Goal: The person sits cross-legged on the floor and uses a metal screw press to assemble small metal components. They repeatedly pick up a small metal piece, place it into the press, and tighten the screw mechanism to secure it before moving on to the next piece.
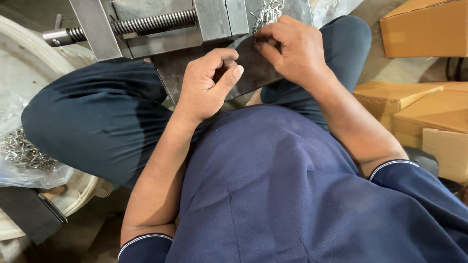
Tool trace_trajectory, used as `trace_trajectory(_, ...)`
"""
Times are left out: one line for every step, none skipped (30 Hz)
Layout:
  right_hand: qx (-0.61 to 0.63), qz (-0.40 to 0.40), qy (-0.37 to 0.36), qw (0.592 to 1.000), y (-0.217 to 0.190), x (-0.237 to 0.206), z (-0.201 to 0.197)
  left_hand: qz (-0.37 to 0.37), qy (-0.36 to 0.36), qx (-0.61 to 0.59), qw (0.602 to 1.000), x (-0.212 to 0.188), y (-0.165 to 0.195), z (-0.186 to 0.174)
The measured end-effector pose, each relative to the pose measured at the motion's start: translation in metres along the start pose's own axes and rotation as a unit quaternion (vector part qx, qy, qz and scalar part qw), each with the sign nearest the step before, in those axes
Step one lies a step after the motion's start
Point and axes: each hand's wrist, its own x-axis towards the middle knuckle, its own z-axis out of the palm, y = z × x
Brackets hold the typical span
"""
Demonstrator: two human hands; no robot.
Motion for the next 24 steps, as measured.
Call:
trace_trajectory(-0.003, 0.004, -0.006, 1.000, -0.001, 0.001, -0.001, 0.000, 0.000, 0.000, 1.000, 0.000, 0.000, 0.000)
trace_trajectory(0.003, 0.006, -0.010, 1.000, -0.001, 0.002, -0.001, -0.002, 0.000, -0.003, 1.000, 0.000, 0.000, 0.000)
trace_trajectory(0.009, 0.009, -0.013, 1.000, -0.001, 0.003, -0.002, -0.005, -0.001, -0.007, 1.000, 0.001, 0.000, 0.000)
trace_trajectory(0.014, 0.012, -0.017, 1.000, -0.002, 0.004, -0.003, -0.007, -0.002, -0.012, 1.000, 0.001, 0.001, 0.001)
trace_trajectory(0.014, 0.005, -0.010, 1.000, -0.002, 0.004, -0.003, -0.005, -0.001, -0.003, 1.000, 0.002, 0.002, 0.001)
trace_trajectory(0.015, -0.002, -0.005, 1.000, -0.003, 0.004, -0.002, -0.004, 0.001, 0.005, 1.000, 0.002, 0.004, 0.001)
trace_trajectory(0.017, -0.011, 0.000, 1.000, -0.004, 0.005, -0.001, -0.003, 0.004, 0.014, 1.000, 0.003, 0.005, 0.000)
trace_trajectory(0.058, 0.019, 0.002, 0.998, -0.006, 0.005, 0.000, 0.004, 0.006, 0.023, 1.000, 0.004, 0.007, 0.000)
trace_trajectory(0.100, 0.049, 0.002, 0.994, -0.009, 0.004, 0.001, 0.011, 0.008, 0.031, 0.999, 0.004, 0.008, 0.000)
trace_trajectory(0.142, 0.079, 0.000, 0.987, -0.012, 0.001, 0.003, 0.015, 0.011, 0.040, 0.999, 0.004, 0.009, 0.001)
trace_trajectory(0.165, 0.070, 0.008, 0.984, -0.015, -0.001, 0.005, 0.020, 0.013, 0.047, 0.999, 0.004, 0.010, 0.002)
trace_trajectory(0.188, 0.061, 0.017, 0.980, -0.018, -0.002, 0.007, 0.027, 0.014, 0.054, 0.998, 0.006, 0.011, 0.003)
trace_trajectory(0.210, 0.052, 0.026, 0.976, -0.020, -0.004, 0.009, 0.033, 0.016, 0.062, 0.997, 0.006, 0.011, 0.003)
trace_trajectory(0.222, 0.050, 0.031, 0.973, -0.022, -0.007, 0.010, 0.034, 0.012, 0.078, 0.996, 0.007, 0.011, 0.004)
trace_trajectory(0.235, 0.048, 0.036, 0.970, -0.024, -0.009, 0.012, 0.036, 0.008, 0.094, 0.995, 0.007, 0.010, 0.004)
trace_trajectory(0.247, 0.045, 0.041, 0.967, -0.025, -0.010, 0.014, 0.038, 0.005, 0.111, 0.993, 0.007, 0.010, 0.003)
trace_trajectory(0.281, 0.055, 0.035, 0.958, -0.026, -0.012, 0.015, 0.042, 0.001, 0.112, 0.993, 0.007, 0.009, 0.003)
trace_trajectory(0.314, 0.065, 0.028, 0.947, -0.026, -0.012, 0.017, 0.047, -0.003, 0.113, 0.992, 0.007, 0.008, 0.002)
trace_trajectory(0.345, 0.075, 0.021, 0.935, -0.027, -0.013, 0.018, 0.053, -0.006, 0.113, 0.992, 0.007, 0.008, 0.002)
trace_trajectory(0.402, 0.101, 0.013, 0.910, -0.029, -0.013, 0.020, 0.054, 0.000, 0.112, 0.992, 0.007, 0.007, 0.002)
trace_trajectory(0.456, 0.124, 0.005, 0.881, -0.030, -0.012, 0.022, 0.057, 0.007, 0.111, 0.992, 0.007, 0.007, 0.002)
trace_trajectory(0.508, 0.147, -0.003, 0.849, -0.032, -0.010, 0.021, 0.061, 0.013, 0.111, 0.992, 0.007, 0.007, 0.002)
trace_trajectory(0.512, 0.175, -0.017, 0.841, -0.032, -0.008, 0.019, 0.068, 0.016, 0.115, 0.991, 0.007, 0.007, 0.002)
trace_trajectory(0.516, 0.203, -0.031, 0.832, -0.033, -0.006, 0.015, 0.074, 0.017, 0.119, 0.990, 0.007, 0.007, 0.001)
